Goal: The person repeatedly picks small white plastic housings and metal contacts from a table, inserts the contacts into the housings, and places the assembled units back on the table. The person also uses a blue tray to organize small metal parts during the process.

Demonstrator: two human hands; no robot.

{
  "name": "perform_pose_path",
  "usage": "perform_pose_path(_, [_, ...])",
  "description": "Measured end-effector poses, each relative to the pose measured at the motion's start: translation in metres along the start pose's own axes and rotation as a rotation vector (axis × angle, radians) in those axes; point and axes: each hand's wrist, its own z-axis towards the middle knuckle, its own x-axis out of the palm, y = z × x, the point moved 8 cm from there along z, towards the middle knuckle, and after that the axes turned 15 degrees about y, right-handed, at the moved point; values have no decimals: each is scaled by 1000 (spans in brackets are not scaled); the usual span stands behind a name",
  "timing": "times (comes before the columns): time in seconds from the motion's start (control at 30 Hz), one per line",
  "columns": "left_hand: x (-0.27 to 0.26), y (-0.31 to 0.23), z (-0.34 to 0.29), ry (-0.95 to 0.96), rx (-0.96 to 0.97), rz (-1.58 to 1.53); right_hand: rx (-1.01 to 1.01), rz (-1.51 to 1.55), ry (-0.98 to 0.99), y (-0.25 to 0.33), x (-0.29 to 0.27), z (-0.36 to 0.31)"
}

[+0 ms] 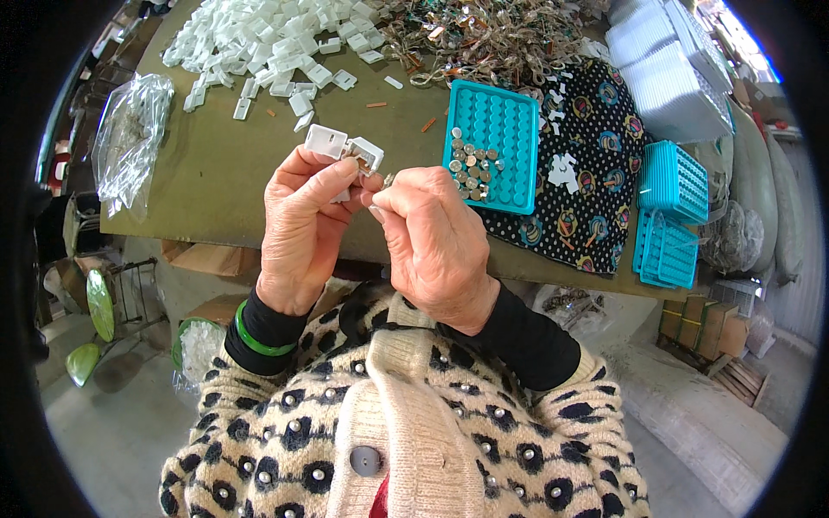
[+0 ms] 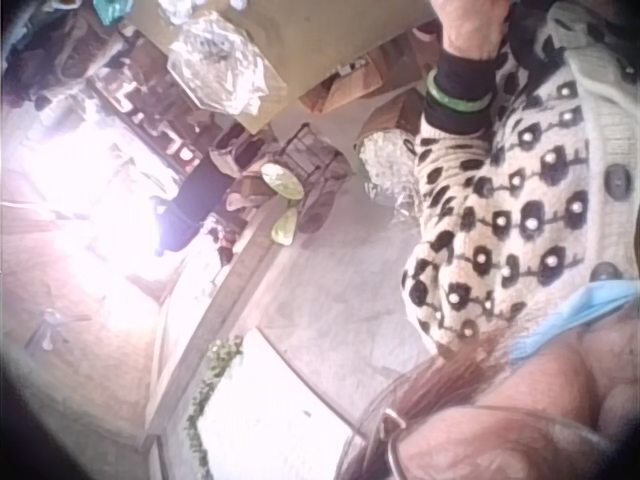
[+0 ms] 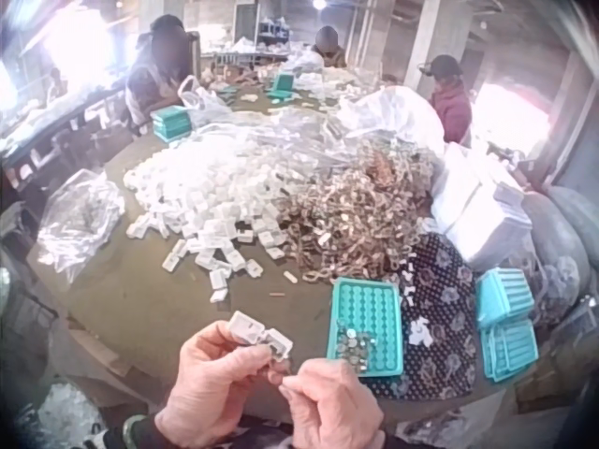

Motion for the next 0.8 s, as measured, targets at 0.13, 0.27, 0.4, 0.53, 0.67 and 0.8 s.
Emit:
perform_pose_path(0.13, [0, -1, 3, 27, 35, 17, 225, 191, 58, -16, -1, -1])
perform_pose_path(0.27, [-1, -3, 4, 26, 60, 48, 195, 117, 58, -12, -3, 1])
perform_pose_path(0.4, [-1, -2, 4, 15, 55, 54, 105, 57, 43, -6, -2, 0])
perform_pose_path(0.53, [0, 2, 4, 5, 10, 29, 86, 65, 33, -5, -4, -2])
perform_pose_path(0.67, [0, 5, 5, 20, -43, -7, 170, 178, 42, -12, -4, -1])
perform_pose_path(0.8, [0, 4, 4, 7, 40, 7, 191, 107, 71, -15, 1, 4])
